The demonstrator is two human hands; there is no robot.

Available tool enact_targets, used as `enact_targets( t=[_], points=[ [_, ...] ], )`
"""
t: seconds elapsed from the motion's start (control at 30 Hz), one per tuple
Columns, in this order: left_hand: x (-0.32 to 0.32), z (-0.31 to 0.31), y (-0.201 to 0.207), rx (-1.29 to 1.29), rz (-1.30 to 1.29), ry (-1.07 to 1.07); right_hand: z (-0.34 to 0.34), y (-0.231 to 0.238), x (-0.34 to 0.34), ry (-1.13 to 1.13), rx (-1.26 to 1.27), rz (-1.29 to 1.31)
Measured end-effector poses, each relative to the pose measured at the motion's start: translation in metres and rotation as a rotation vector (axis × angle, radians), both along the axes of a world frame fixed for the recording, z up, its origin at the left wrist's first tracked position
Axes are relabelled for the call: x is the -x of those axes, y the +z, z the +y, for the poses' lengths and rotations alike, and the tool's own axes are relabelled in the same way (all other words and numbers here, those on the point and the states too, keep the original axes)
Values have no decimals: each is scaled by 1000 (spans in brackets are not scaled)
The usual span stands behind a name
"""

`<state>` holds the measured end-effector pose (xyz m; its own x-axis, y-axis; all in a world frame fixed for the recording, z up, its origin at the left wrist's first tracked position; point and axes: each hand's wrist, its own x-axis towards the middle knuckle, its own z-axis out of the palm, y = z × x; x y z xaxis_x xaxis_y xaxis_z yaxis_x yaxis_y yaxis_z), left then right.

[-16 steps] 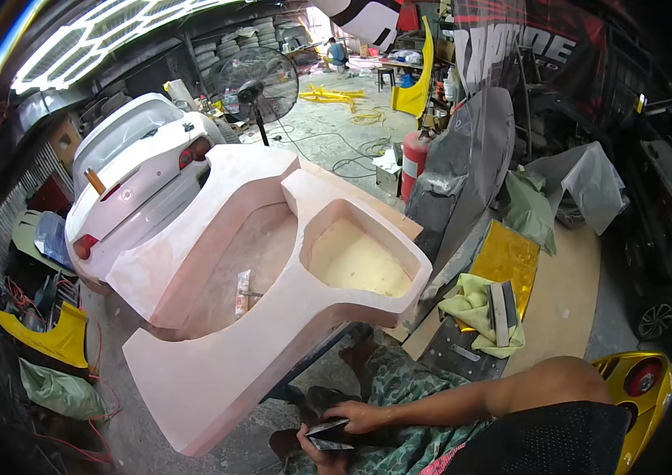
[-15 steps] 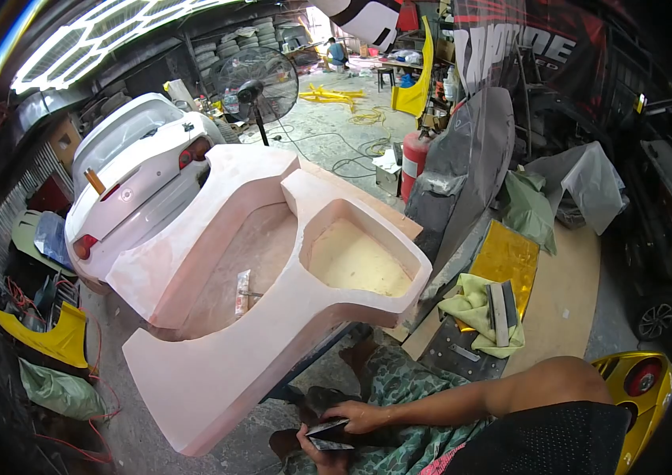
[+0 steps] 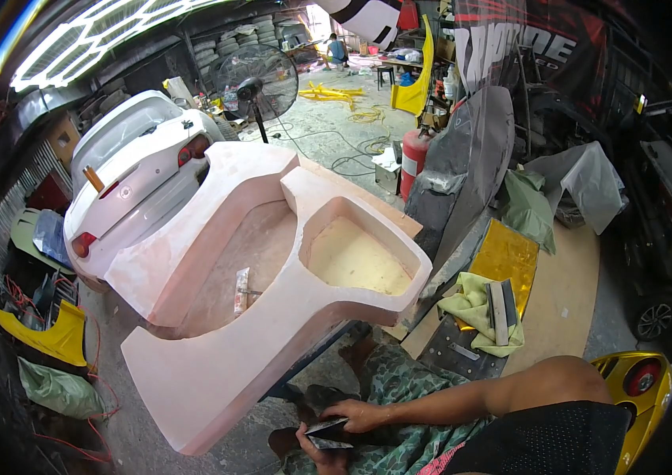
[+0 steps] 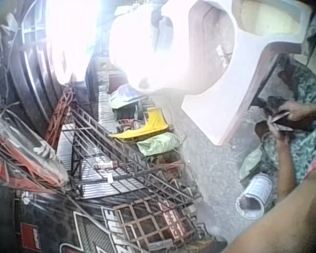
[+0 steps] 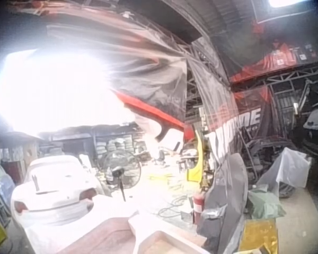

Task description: The recorder is sanding a large white car body panel using sandpaper.

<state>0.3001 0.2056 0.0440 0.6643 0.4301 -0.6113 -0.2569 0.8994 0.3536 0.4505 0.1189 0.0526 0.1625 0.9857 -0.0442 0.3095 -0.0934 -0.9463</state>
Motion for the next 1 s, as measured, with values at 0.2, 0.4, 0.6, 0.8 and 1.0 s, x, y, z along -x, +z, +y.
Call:
enact_targets(
  t=[0.2,0.4,0.6,0.8,1.0],
  points=[
    [-4,-1,7,23,24,8,0,1,-1,18,-16,10],
    [-5,0,10,20,17,-1,0,4,0,-12,-5,39],
    [-3,0,4,8,-6,6,0,7,0,-6,6,65],
    [-2,0,4,19,-19,3,0,1,1,-22,-21,41],
    [-2,-1,7,13,15,14,0,5,1,-7,0,50]
  ],
)
